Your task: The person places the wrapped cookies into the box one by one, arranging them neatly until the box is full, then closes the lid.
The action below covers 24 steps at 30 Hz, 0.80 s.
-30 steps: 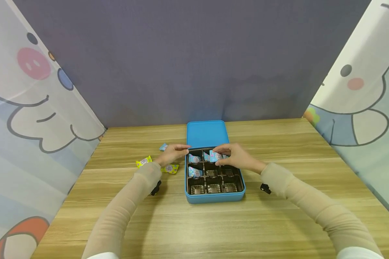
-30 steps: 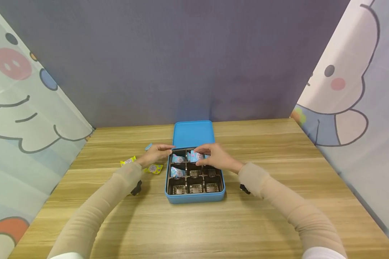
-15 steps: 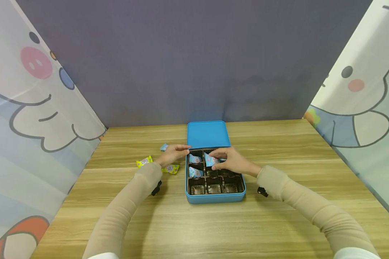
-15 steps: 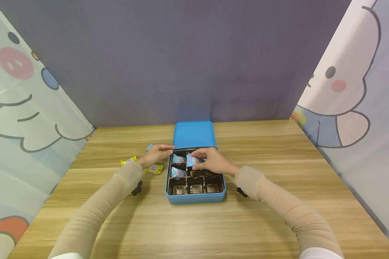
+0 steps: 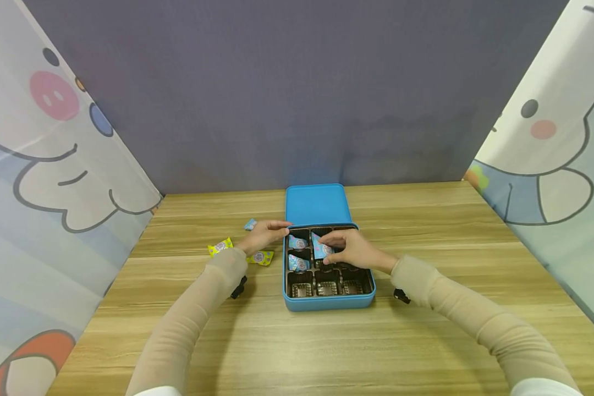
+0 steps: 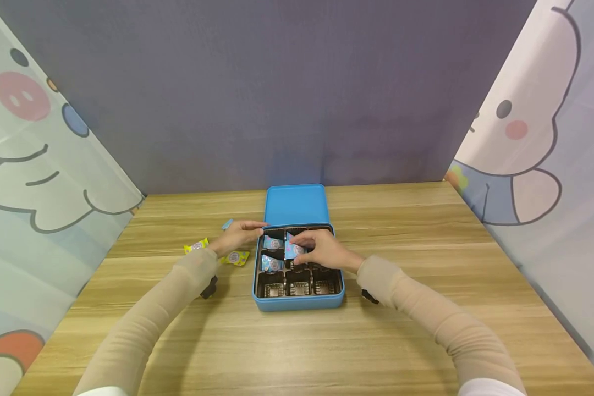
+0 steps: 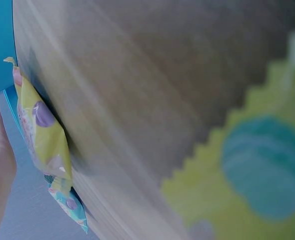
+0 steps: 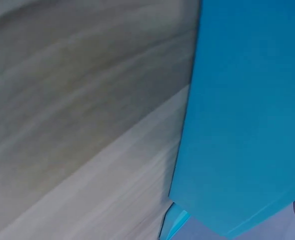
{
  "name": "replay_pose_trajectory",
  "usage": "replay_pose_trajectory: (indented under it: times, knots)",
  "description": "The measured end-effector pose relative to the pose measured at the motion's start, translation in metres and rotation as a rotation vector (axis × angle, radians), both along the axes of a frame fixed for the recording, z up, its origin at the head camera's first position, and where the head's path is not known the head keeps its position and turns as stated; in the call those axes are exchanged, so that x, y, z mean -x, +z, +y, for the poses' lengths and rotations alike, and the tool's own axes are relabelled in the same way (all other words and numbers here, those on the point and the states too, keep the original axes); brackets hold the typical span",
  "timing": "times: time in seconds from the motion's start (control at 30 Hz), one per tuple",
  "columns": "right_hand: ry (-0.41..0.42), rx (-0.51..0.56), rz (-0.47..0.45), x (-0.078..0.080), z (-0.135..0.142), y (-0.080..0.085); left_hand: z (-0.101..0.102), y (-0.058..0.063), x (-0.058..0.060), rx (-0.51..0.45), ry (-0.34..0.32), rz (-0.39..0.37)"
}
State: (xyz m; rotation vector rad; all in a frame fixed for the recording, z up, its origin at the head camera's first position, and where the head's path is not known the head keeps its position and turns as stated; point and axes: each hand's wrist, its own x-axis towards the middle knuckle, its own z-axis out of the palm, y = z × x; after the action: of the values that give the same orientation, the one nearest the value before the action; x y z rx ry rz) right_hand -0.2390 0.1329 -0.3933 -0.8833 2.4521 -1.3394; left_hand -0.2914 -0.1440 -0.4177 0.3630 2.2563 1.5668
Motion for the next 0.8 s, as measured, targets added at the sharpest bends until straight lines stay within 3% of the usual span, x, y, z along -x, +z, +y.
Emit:
replay_pose_trajectory:
  times: [0.3, 0.57, 0.8]
  knots:
    - [0.022, -0.015, 0.022, -0.0011, 0.0001, -0.0044, 0.0000, 0.0003, -0.0001, 0.010, 0.013, -0.012]
    - [0.012, -0.057, 0.032, -0.0055, 0.0015, -0.0053, -0.0019, 0.0006, -0.0025, -0.006, -0.036, 0.045]
    - [0.032, -0.072, 0.084, -0.0057, 0.0018, -0.0076, 0.0010, 0.0024, -0.0015, -0.012, -0.003, -0.016]
